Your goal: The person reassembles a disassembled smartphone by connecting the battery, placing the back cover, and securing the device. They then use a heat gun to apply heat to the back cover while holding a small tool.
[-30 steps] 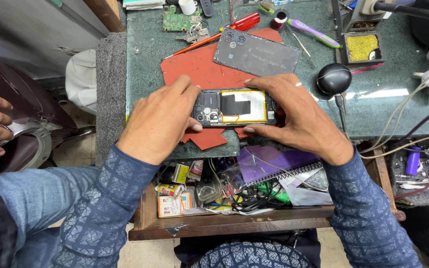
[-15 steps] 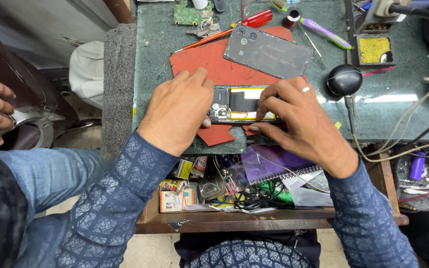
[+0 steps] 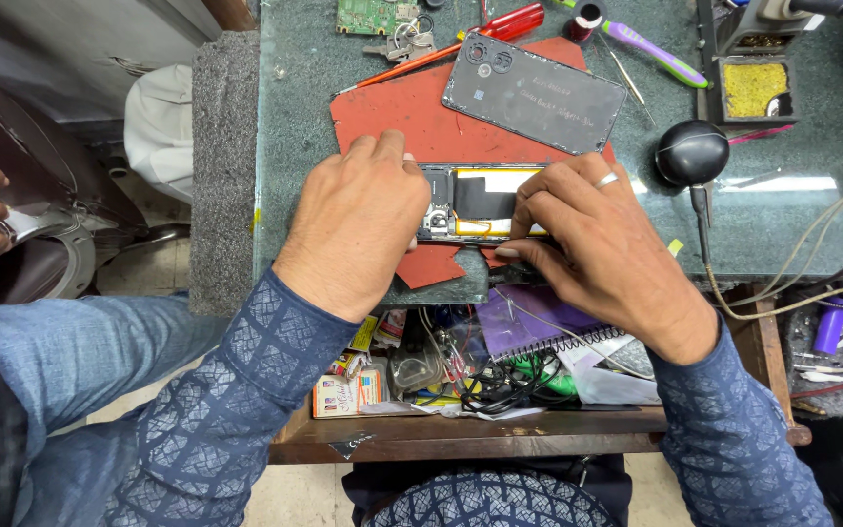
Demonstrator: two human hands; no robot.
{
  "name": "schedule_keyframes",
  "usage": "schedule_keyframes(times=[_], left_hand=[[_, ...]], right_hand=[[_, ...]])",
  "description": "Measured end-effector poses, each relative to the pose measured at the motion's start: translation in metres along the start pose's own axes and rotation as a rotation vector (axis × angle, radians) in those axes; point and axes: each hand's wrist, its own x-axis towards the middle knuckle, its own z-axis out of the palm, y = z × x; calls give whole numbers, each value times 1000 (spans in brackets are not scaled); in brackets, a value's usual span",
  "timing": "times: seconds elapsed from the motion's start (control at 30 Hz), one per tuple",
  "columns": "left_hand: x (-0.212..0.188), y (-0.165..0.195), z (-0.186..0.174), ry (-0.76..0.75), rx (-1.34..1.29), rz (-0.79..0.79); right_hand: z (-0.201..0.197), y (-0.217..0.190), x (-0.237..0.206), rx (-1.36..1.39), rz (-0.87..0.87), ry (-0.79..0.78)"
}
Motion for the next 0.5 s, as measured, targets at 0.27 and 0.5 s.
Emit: schedule_keyframes(times=[0.27, 0.5], left_hand=[[5, 13, 14, 51, 133, -121], [-13, -5, -3, -18, -221, 82]], right_hand=[[2, -4, 0, 48, 57, -4], [-1, -9, 2, 93, 84, 44]])
